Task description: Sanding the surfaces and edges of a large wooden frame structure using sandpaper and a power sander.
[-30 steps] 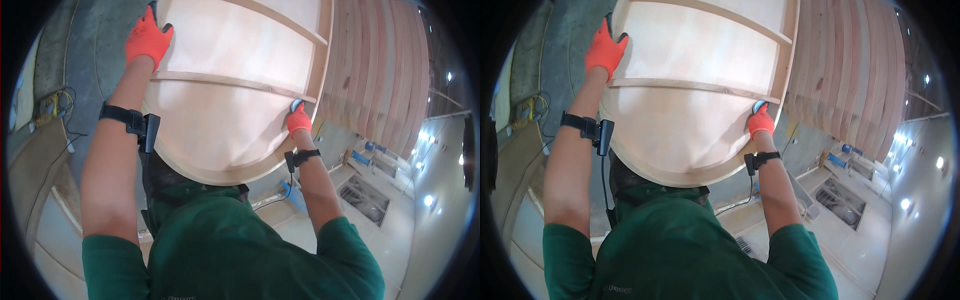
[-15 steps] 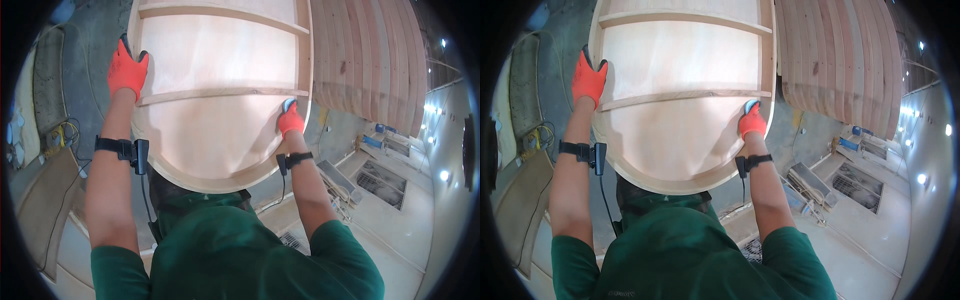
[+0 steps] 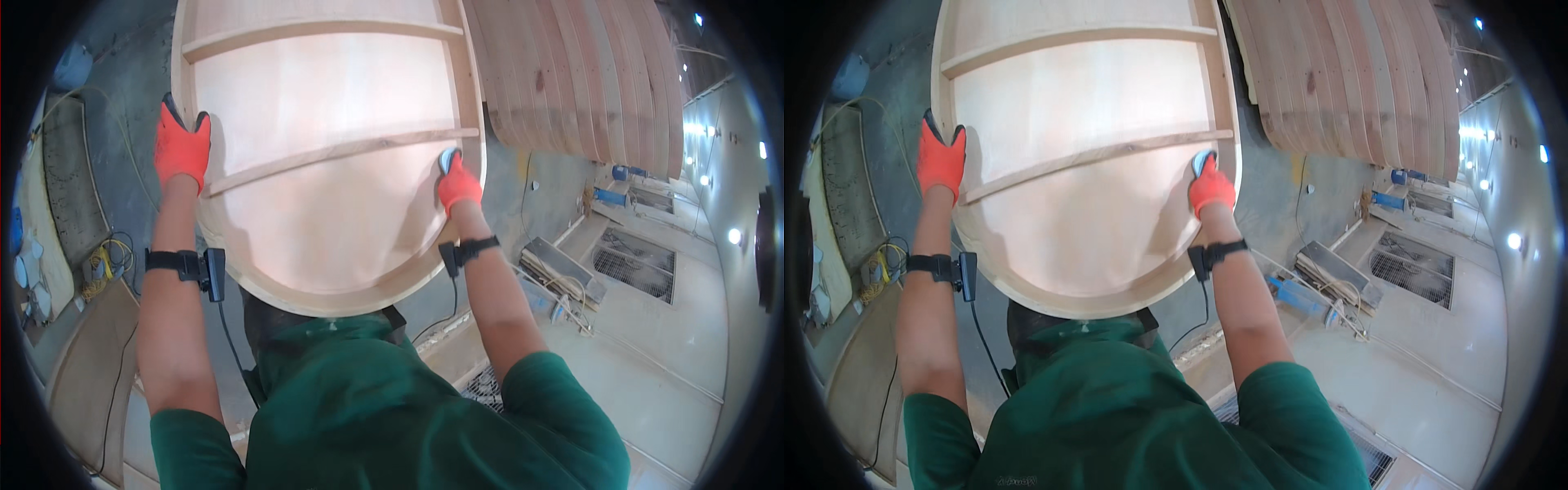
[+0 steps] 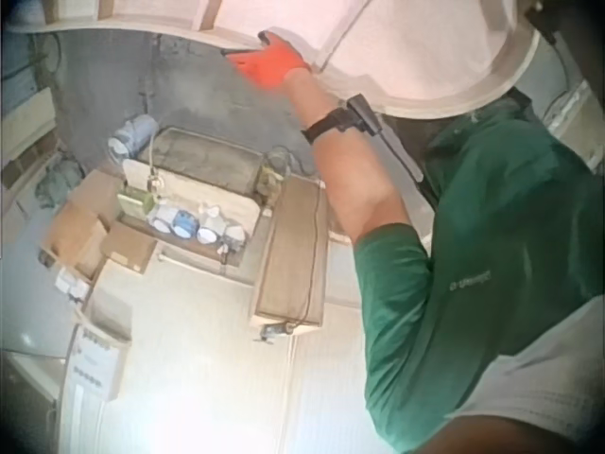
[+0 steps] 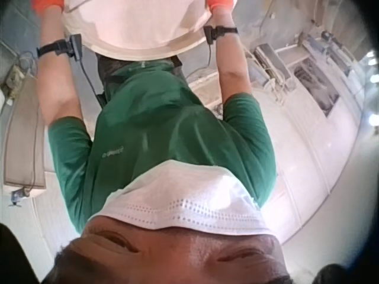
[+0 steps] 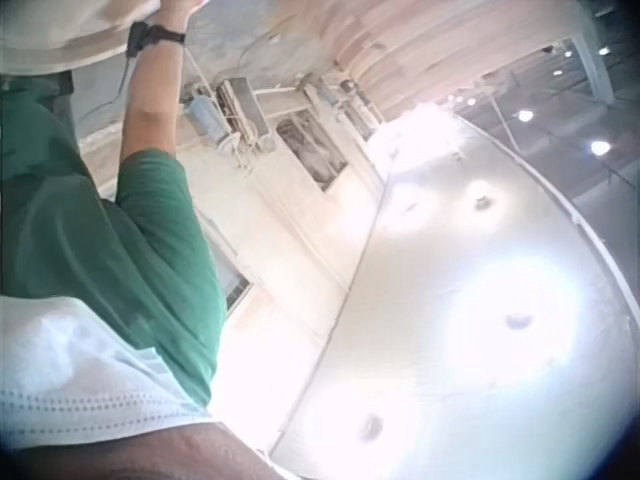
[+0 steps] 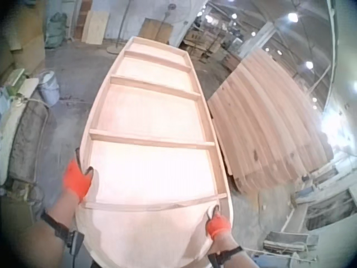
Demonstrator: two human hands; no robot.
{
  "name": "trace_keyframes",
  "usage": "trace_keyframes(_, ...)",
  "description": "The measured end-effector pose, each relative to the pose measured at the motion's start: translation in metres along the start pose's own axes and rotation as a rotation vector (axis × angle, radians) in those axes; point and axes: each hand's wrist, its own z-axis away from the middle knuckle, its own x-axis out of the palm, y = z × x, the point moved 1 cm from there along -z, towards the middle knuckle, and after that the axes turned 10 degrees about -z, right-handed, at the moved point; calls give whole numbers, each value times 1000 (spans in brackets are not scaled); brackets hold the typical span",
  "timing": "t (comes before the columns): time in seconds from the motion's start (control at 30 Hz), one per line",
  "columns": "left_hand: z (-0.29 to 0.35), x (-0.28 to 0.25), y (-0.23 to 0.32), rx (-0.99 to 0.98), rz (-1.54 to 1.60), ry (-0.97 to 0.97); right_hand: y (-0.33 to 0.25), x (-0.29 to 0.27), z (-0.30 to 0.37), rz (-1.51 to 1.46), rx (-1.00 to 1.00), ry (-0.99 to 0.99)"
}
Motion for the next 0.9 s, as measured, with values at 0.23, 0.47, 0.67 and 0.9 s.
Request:
trace_keyframes(0.23,4,-5,8,6,29,6,3,-12,-9,20,-15,-74)
trace_keyframes(0.47,6,-12,14,-25,-52,-39,9,14,2,-70,30,66)
trace_keyframes(0.67,4,1,0,13,52,55,-4,-5,0,-20,-2,35)
trace_keyframes(0.9,6,-11,10,-24,-21,-8,-3,-2,-1,-39,4,30)
